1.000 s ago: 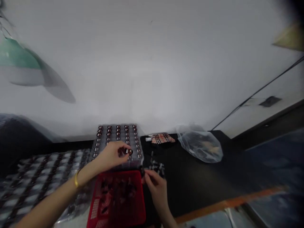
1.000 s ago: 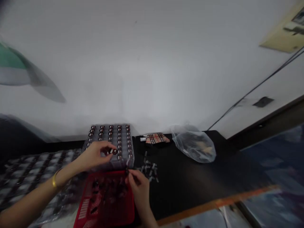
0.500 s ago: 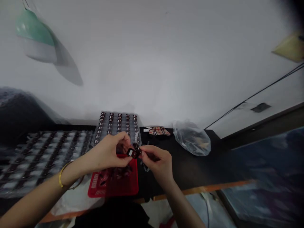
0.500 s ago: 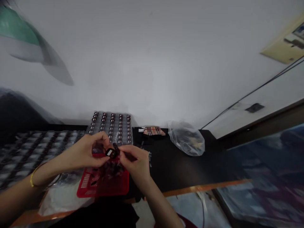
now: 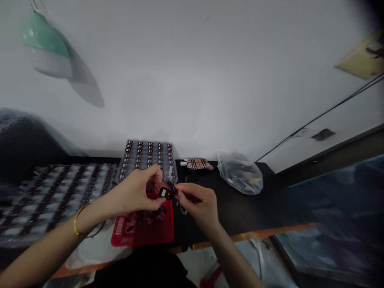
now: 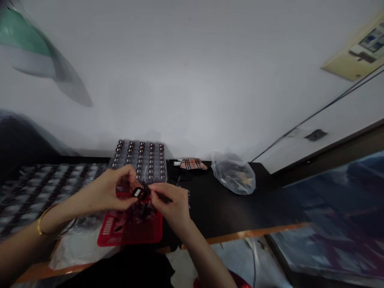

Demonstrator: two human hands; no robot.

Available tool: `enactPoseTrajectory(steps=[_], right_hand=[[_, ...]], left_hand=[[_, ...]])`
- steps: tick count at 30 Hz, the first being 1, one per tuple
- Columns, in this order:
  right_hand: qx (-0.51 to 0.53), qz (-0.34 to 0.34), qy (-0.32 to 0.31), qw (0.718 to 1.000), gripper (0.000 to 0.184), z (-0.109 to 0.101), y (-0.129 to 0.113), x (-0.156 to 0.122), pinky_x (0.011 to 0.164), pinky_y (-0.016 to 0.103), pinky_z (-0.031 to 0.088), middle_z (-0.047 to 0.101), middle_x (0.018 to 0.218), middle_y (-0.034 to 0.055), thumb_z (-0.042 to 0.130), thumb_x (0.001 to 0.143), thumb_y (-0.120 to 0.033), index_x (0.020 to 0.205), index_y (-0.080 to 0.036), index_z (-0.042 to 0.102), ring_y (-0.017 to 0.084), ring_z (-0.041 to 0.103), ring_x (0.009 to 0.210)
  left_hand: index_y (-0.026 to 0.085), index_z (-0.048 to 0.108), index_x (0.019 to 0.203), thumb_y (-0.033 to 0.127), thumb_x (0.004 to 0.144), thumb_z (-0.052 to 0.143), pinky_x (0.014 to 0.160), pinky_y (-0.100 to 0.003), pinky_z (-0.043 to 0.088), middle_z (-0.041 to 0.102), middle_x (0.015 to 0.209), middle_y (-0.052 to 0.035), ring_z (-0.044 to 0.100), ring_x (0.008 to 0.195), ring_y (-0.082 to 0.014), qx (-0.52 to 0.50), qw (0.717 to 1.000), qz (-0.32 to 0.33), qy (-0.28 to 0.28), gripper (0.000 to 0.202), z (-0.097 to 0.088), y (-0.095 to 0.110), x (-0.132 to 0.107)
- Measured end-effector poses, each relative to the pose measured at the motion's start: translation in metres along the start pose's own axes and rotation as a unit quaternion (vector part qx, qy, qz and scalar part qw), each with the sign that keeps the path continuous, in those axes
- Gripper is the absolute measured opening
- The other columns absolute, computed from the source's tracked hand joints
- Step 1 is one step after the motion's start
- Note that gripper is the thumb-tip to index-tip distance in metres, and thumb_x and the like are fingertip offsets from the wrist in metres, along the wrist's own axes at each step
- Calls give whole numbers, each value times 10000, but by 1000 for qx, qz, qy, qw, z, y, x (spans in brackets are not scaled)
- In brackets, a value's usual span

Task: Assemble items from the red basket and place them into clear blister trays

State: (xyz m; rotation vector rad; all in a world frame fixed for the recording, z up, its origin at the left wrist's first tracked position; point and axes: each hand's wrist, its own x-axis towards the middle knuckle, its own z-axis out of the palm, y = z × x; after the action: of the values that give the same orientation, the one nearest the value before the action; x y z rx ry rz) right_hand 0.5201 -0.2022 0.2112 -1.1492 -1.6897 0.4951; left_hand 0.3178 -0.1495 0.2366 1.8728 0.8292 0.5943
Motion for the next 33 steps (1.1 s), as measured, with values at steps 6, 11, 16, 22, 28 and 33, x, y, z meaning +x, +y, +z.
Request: enactPoseTrajectory(steps=[6,11,16,22,28,33], right_hand=[[-29,-38,-21,999,220,1,3,-1,709,243,610,777,828,18,584,805,-106,868,-220,762,152,732,719],[-56,-120,-21,991,224,1,5,-1,733,218,611,775,857,34,571,834,-89,891,-210,750,140,738,758],[-77,-194,-25,978,235,1,6,-6,776,194,608,772,940,42,573,863,-86,980,-211,734,127,739,806],[-89,-213,-48,972,312,-2,10,-15,830,225,610,755,1031,43,571,886,-91,1138,-236,682,137,732,886],[-89,-223,-62,969,350,-1,10,-16,841,223,607,752,1046,42,585,874,-81,1174,-241,667,146,731,904],[-94,-222,-66,968,380,2,14,-17,864,210,597,745,1074,37,569,881,-65,1208,-245,641,140,731,912]], left_hand=[[210,435,819,213,721,654,635,-231,500,694,780,31,638,681,-119,0,1000,-8,8,240,3,-1,-3],[207,421,814,215,699,690,659,-241,503,644,788,33,607,686,-108,-44,998,-10,35,293,10,-8,-4],[214,377,832,172,661,714,645,-226,517,622,784,54,602,667,-87,-159,984,-34,74,381,21,-14,-8],[224,316,813,144,635,741,586,-191,510,627,725,76,613,616,-74,-261,958,-59,103,468,32,-13,-13],[227,314,819,143,608,774,602,-204,531,656,723,67,639,619,-89,-300,944,-69,118,514,37,-18,-17],[216,336,820,108,621,766,630,-179,513,674,742,69,625,620,-61,-343,930,-62,118,486,38,-22,-20]])
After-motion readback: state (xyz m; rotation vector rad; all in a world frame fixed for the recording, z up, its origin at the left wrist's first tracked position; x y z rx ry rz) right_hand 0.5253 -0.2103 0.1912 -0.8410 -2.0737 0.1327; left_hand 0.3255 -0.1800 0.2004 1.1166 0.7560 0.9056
